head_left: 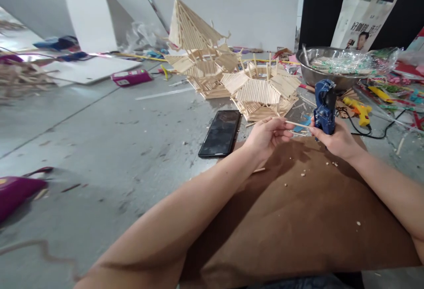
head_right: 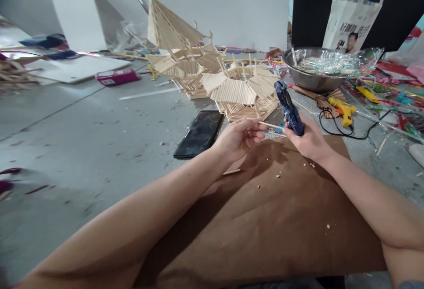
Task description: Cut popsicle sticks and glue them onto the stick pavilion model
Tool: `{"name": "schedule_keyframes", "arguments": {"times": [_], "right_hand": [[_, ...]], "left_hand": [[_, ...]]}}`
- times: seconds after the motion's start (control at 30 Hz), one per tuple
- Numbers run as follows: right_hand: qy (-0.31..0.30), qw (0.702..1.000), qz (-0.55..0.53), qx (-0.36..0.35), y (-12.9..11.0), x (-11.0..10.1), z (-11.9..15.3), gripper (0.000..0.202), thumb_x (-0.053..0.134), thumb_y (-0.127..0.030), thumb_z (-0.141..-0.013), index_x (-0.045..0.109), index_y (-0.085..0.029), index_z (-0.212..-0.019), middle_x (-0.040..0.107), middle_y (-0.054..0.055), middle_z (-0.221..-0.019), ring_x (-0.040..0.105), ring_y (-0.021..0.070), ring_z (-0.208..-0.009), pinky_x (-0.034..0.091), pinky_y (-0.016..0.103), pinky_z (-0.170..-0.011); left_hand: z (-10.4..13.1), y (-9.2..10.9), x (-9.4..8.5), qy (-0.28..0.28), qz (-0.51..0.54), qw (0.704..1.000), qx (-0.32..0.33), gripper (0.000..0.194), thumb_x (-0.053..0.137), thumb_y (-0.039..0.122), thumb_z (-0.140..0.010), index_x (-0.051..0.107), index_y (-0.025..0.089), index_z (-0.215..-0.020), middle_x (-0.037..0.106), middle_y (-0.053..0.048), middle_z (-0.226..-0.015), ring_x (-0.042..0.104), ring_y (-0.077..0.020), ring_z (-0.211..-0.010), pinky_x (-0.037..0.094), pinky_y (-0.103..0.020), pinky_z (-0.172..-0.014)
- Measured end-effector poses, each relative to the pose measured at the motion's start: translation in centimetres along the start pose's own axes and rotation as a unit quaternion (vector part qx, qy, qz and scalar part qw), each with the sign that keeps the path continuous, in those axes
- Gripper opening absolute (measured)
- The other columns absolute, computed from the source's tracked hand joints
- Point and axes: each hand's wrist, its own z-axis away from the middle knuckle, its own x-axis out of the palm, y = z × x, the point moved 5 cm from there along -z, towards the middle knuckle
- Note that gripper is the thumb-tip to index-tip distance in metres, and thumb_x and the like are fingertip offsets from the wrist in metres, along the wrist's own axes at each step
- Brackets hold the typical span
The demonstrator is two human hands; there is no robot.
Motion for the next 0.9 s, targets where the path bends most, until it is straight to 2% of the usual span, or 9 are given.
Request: {"name": "schedule_keyframes", "arguments": {"times": [0.1,0.17,0.2,0.23,0.33,0.4,0.47,0.6,0.9], "right_hand": [[0.008,1.0,0.011,-0.013,0.0,-0.2,0.0,0.017,0.054,-0.033,-0.076,0.056,-0.018,-0.083,0.061,0.003,-0.079,0.056,0.0149,-0.07,0.045,0.03,-0.069],[0.009,1.0,0.026,-0.014,0.1,-0.3,0.0,0.016,0.054,-0.033,-0.076,0.055,-0.018,-0.083,0.06,0.003,-0.079,0.056,0.0151,-0.07,0.045,0.03,-0.068],[0.006,0.999,0.036,-0.013,0.2,-0.3,0.0,0.016,0.054,-0.032,-0.076,0.055,-0.018,-0.082,0.06,0.003,-0.077,0.055,0.0152,-0.069,0.045,0.03,-0.067],[0.002,0.999,0.049,-0.013,0.2,-0.3,0.0,0.014,0.054,-0.032,-0.076,0.055,-0.018,-0.081,0.059,0.002,-0.075,0.055,0.0152,-0.067,0.044,0.03,-0.066],[-0.023,0.996,0.086,-0.02,-0.4,-0.2,0.0,0.01,0.053,-0.029,-0.075,0.053,-0.019,-0.079,0.058,0.002,-0.072,0.054,0.0157,-0.066,0.043,0.03,-0.065],[-0.042,0.994,0.098,-0.02,-0.7,0.0,0.0,0.011,0.053,-0.027,-0.073,0.051,-0.02,-0.082,0.059,0.003,-0.075,0.054,0.0161,-0.069,0.043,0.031,-0.067],[-0.05,0.994,0.101,-0.011,-0.7,0.1,-0.1,0.015,0.054,-0.026,-0.071,0.049,-0.02,-0.084,0.059,0.003,-0.079,0.055,0.0165,-0.07,0.043,0.031,-0.068],[-0.026,0.991,0.133,0.016,0.3,-0.3,-0.4,0.023,0.052,-0.027,-0.069,0.048,-0.02,-0.09,0.059,0.005,-0.082,0.056,0.019,-0.073,0.043,0.033,-0.069],[-0.057,0.968,0.243,-0.007,0.9,0.3,-0.2,0.044,0.051,-0.024,-0.065,0.047,-0.017,-0.108,0.061,0.011,-0.097,0.057,0.0253,-0.084,0.044,0.038,-0.073]], "left_hand": [[-0.1,0.1,-0.2,-0.015,-0.045,0.999,0.014,0.006,0.049,0.012,-0.075,0.054,0.011,-0.071,0.064,-0.003,-0.065,0.055,-0.0068,-0.046,0.045,-0.018,-0.044],[-0.2,0.6,-0.4,-0.023,-0.15,0.986,0.064,0.005,0.054,0.017,-0.073,0.054,0.013,-0.07,0.063,-0.001,-0.065,0.052,-0.0064,-0.045,0.043,-0.019,-0.044],[-0.2,0.9,-0.4,-0.028,-0.233,0.966,0.108,0.006,0.056,0.019,-0.071,0.055,0.014,-0.068,0.062,-0.001,-0.064,0.051,-0.0066,-0.046,0.042,-0.019,-0.046],[-0.1,1.3,-0.2,-0.034,-0.326,0.931,0.161,0.008,0.058,0.021,-0.07,0.057,0.014,-0.067,0.061,-0.001,-0.063,0.051,-0.0073,-0.049,0.041,-0.02,-0.048],[0.7,1.4,0.9,-0.052,-0.56,0.775,0.288,0.011,0.056,0.025,-0.074,0.062,0.016,-0.07,0.062,-0.002,-0.066,0.055,-0.0115,-0.06,0.04,-0.022,-0.056],[1.1,0.9,1.3,-0.05,-0.625,0.712,0.315,0.016,0.049,0.027,-0.08,0.06,0.017,-0.075,0.062,-0.003,-0.069,0.055,-0.0128,-0.062,0.038,-0.024,-0.057],[1.2,1.0,1.2,-0.025,-0.625,0.706,0.332,0.02,0.042,0.027,-0.084,0.056,0.016,-0.076,0.059,-0.002,-0.065,0.052,-0.0121,-0.058,0.037,-0.023,-0.055],[1.5,2.3,0.5,0.036,-0.534,0.741,0.405,0.019,0.036,0.025,-0.086,0.048,0.017,-0.074,0.05,0.001,-0.06,0.044,-0.0092,-0.055,0.036,-0.021,-0.054],[1.5,2.3,0.6,-0.017,-0.476,0.749,0.46,0.019,0.036,0.025,-0.087,0.044,0.018,-0.071,0.045,0.003,-0.059,0.041,-0.0081,-0.054,0.037,-0.02,-0.054]]}}
